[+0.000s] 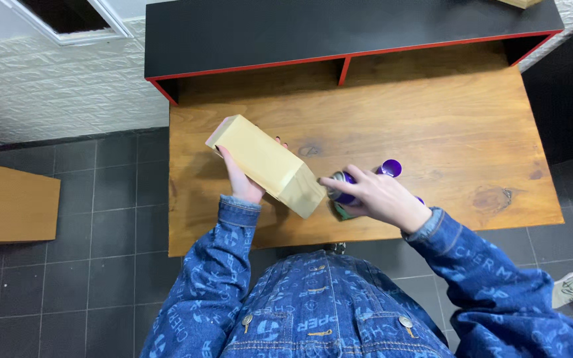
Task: The person picks up a hexagonal wooden frame, sprays it with a purple spray can, and wipes it with a green cloth. They rotate the frame to clean different sides and edges, then place it back on the table.
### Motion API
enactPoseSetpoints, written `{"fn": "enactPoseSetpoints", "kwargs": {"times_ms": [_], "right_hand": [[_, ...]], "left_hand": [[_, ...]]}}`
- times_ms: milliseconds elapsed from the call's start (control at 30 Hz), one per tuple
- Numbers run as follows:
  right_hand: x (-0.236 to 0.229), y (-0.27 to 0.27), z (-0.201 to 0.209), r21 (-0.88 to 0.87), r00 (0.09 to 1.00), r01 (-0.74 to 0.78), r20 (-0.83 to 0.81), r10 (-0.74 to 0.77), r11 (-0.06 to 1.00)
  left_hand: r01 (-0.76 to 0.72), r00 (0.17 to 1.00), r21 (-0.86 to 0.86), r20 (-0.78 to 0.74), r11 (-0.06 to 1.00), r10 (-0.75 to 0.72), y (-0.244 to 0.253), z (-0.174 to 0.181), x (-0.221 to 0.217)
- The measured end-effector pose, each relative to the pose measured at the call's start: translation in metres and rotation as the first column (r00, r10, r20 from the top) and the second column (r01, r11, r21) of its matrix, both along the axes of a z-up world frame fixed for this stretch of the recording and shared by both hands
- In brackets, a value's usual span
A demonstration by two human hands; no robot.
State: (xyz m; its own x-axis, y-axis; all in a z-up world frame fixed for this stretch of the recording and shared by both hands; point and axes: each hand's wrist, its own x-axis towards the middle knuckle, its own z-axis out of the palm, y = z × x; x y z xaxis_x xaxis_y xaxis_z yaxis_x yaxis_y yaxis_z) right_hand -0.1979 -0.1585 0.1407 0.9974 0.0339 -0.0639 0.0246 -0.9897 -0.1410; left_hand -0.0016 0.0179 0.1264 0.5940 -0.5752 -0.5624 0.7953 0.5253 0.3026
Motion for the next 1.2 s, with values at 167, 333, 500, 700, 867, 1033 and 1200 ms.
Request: {"fn": "enactPoseSetpoints", "kwargs": {"times_ms": [167,333,500,700,867,1033,1200], "right_hand": [[-0.008,-0.002,-0.007,0.112,0.991,0.125,-0.063,-0.119,0.986],[0.010,0.014,-0.018,0.174,0.995,0.090,0.022,-0.095,0.981],[0.001,0.023,-0.025,0.202,0.994,0.102,0.025,-0.109,0.974],[-0.031,0.013,-0.043,0.197,0.974,0.221,-0.097,-0.206,0.955],[-0.044,0.013,-0.033,0.243,0.943,0.310,-0.199,-0.265,0.919],[-0.029,0.014,-0.032,0.257,0.948,0.312,-0.154,-0.280,0.915],[-0.014,0.021,-0.036,0.287,0.960,0.280,-0.077,-0.269,0.916]], "left_hand": [[-0.062,0.995,-0.070,-0.081,0.996,0.056,0.002,-0.006,0.006],[-0.038,0.998,0.014,-0.045,0.999,0.039,-0.005,-0.005,0.003],[-0.049,0.996,-0.019,-0.071,0.999,0.047,-0.005,-0.006,0.000],[-0.045,0.999,0.068,-0.004,0.997,0.046,-0.015,0.001,0.001],[-0.052,0.999,0.082,-0.004,0.995,0.053,-0.014,0.002,-0.010],[-0.008,0.993,-0.132,-0.118,0.991,-0.008,-0.007,-0.033,-0.005],[0.045,0.997,-0.083,-0.055,0.996,-0.049,-0.007,-0.045,-0.003]]}}
